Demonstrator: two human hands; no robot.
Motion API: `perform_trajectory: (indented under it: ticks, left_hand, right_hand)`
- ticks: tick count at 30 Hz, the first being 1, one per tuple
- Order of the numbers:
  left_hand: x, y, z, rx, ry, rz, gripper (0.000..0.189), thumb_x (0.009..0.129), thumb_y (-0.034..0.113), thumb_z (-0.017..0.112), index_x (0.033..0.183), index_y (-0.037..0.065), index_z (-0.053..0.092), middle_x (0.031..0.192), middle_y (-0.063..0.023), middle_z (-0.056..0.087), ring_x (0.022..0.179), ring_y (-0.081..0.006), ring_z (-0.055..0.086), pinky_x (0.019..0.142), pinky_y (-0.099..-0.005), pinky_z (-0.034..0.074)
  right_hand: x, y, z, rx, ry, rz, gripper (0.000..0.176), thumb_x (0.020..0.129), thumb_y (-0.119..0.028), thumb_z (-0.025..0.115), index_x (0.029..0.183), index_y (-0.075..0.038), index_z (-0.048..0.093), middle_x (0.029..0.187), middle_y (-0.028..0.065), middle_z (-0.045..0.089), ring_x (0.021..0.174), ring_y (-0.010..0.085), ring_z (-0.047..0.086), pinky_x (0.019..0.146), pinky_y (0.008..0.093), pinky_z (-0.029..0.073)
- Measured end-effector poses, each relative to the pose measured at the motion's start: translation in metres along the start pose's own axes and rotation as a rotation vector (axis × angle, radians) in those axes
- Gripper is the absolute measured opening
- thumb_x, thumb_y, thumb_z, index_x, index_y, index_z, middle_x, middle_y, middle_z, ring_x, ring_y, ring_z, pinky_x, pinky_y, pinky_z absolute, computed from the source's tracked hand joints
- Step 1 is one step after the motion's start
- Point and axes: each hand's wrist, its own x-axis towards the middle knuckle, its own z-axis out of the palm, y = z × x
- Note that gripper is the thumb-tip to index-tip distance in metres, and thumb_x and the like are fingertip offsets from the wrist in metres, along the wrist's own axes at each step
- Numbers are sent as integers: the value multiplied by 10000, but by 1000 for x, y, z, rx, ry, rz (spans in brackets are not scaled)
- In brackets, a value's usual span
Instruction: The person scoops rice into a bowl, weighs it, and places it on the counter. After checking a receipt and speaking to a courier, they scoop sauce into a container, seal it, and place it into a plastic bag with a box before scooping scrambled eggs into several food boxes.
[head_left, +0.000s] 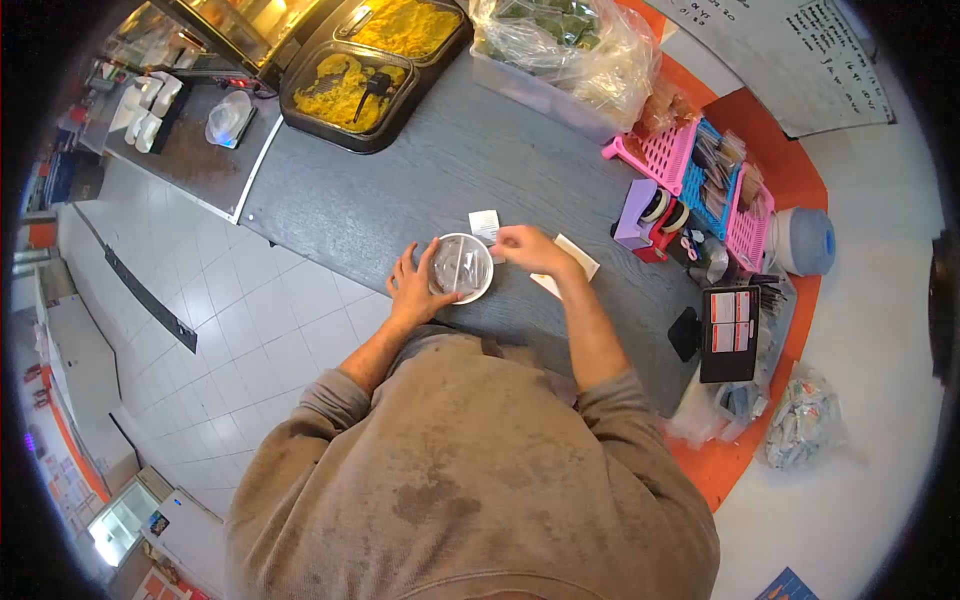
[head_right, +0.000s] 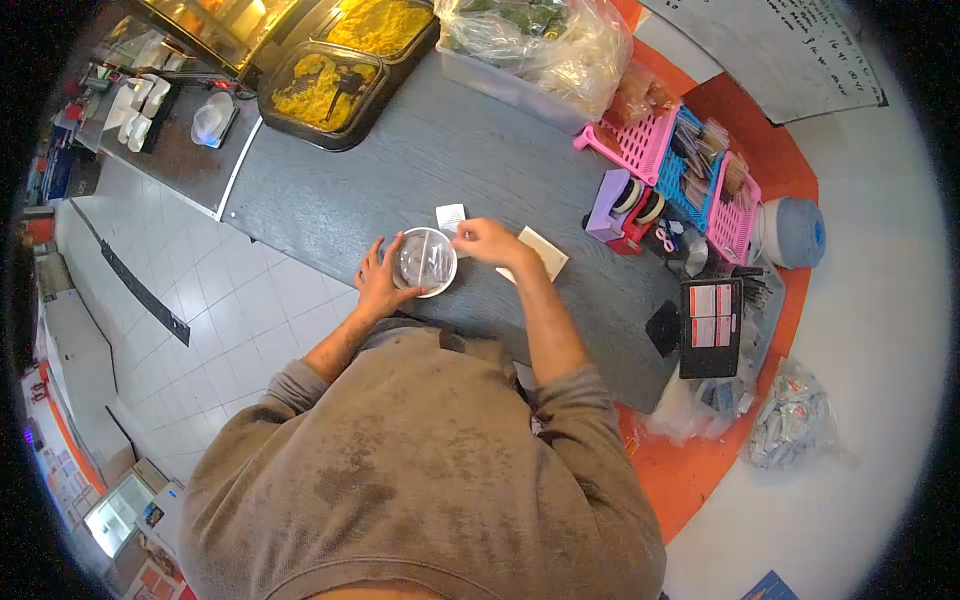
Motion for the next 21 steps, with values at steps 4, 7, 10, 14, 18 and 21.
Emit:
perform_trajectory:
  ticks: [4, 7, 10, 14, 18, 21]
  left_hand:
    - [-1, 3, -5, 10, -12, -5, 1076, 556, 512, 825, 1447, 338, 246, 1458, -170, 215, 1335, -385, 211, 992, -614, 211]
    - [-4, 3, -9, 46, -19, -6, 1073, 559, 529, 817, 1447, 336, 246, 1454, -168, 228, 1337, -379, 210, 1002, -605, 198]
    - [-2, 4, -13, 26, -13, 9, 1068, 564, 536, 809, 1448, 337, 242, 1449, -170, 241, 1335, -380, 216, 1008, -599, 188]
    - [0, -3, -8, -6, -28, 25, 1065, 574, 533, 802, 1452, 319, 237, 1443, -175, 254, 1336, -370, 220, 1020, -588, 185]
    - [2, -3, -8, -15, -43, 63, 1063, 591, 526, 795, 1457, 273, 234, 1437, -178, 264, 1331, -367, 237, 1026, -586, 189]
    - [2, 0, -13, 14, -38, 101, 1069, 600, 522, 792, 1461, 233, 227, 1435, -181, 269, 1318, -388, 257, 1036, -565, 222]
  right_hand:
    - [25, -7, 4, -455, -201, 209, 296, 819, -323, 664, 870, -34, 629, 799, 113, 641, 735, 232, 600, 651, 364, 468]
    - [19, -3, 14, -566, 19, 149, 311, 827, -333, 658, 891, -29, 648, 812, 149, 644, 755, 242, 610, 663, 372, 468]
    - [5, -11, 27, -527, 580, 26, 311, 842, -317, 634, 903, -14, 670, 876, 191, 660, 856, 304, 630, 745, 400, 483]
    - [-18, -17, 65, -85, 596, 284, 327, 875, -286, 579, 951, 18, 673, 919, 212, 671, 917, 352, 643, 806, 408, 488]
    - [-11, 18, 88, 39, 525, 325, 369, 907, -308, 553, 1014, 30, 657, 876, 198, 680, 861, 246, 654, 800, 357, 477]
    - [-28, 8, 61, -461, 597, 194, 510, 794, -305, 675, 1245, -106, 547, 1217, 200, 532, 1155, 346, 475, 934, 432, 395]
